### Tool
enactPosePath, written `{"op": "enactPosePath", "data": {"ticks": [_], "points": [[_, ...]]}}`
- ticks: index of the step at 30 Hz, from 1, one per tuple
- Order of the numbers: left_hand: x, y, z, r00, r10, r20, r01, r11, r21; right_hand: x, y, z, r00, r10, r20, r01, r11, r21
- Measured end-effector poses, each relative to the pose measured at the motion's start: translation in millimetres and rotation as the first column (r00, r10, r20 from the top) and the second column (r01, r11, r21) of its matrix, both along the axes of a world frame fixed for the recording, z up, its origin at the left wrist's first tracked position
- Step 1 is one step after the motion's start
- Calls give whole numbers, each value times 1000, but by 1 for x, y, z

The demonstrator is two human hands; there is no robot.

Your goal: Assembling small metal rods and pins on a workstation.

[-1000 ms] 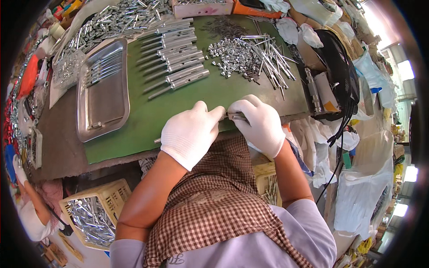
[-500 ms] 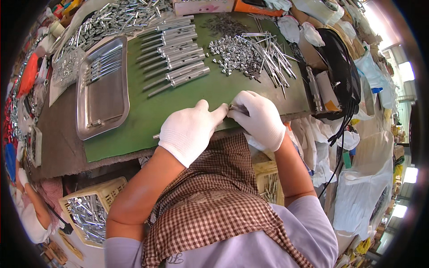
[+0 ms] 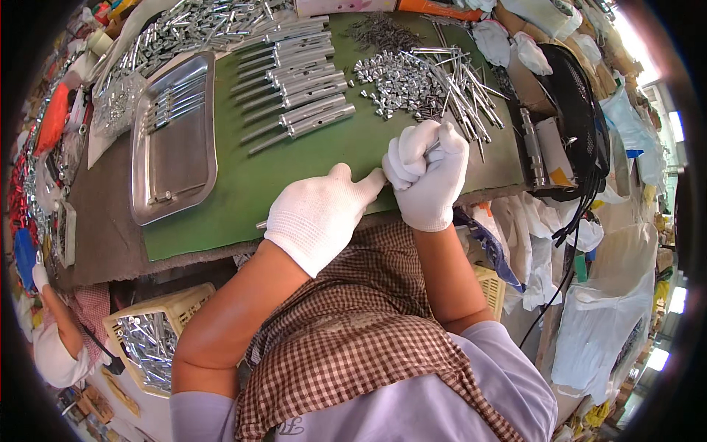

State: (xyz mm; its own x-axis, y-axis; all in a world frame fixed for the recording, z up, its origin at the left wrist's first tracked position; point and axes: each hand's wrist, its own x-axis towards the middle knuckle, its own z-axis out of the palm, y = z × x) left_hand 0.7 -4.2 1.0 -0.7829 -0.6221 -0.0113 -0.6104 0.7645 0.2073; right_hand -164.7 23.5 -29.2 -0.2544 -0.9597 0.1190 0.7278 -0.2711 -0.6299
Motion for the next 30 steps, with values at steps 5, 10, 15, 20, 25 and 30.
{"op": "enactPosePath", "data": {"ticks": [5,10,15,20,25,30], "points": [[-5,-5,3,999,-41,34,42,999,-34,8,2,-1,958,-104,-266,104,994,-14],[-30,-5,-4,993,-65,100,77,990,-116,-5,6,-7,982,-121,-144,119,993,-18],[-3,4,0,990,44,-135,-53,997,-64,-12,25,4,855,-166,-491,244,965,100],[-15,22,-10,797,40,-602,45,991,125,7,63,14,609,-42,-792,310,932,188],[-10,-35,0,930,11,-367,-101,969,-225,-86,135,30,373,4,-928,524,824,215],[-6,-68,-16,961,163,-224,-210,956,-205,-114,223,34,498,214,-841,490,731,476]]}}
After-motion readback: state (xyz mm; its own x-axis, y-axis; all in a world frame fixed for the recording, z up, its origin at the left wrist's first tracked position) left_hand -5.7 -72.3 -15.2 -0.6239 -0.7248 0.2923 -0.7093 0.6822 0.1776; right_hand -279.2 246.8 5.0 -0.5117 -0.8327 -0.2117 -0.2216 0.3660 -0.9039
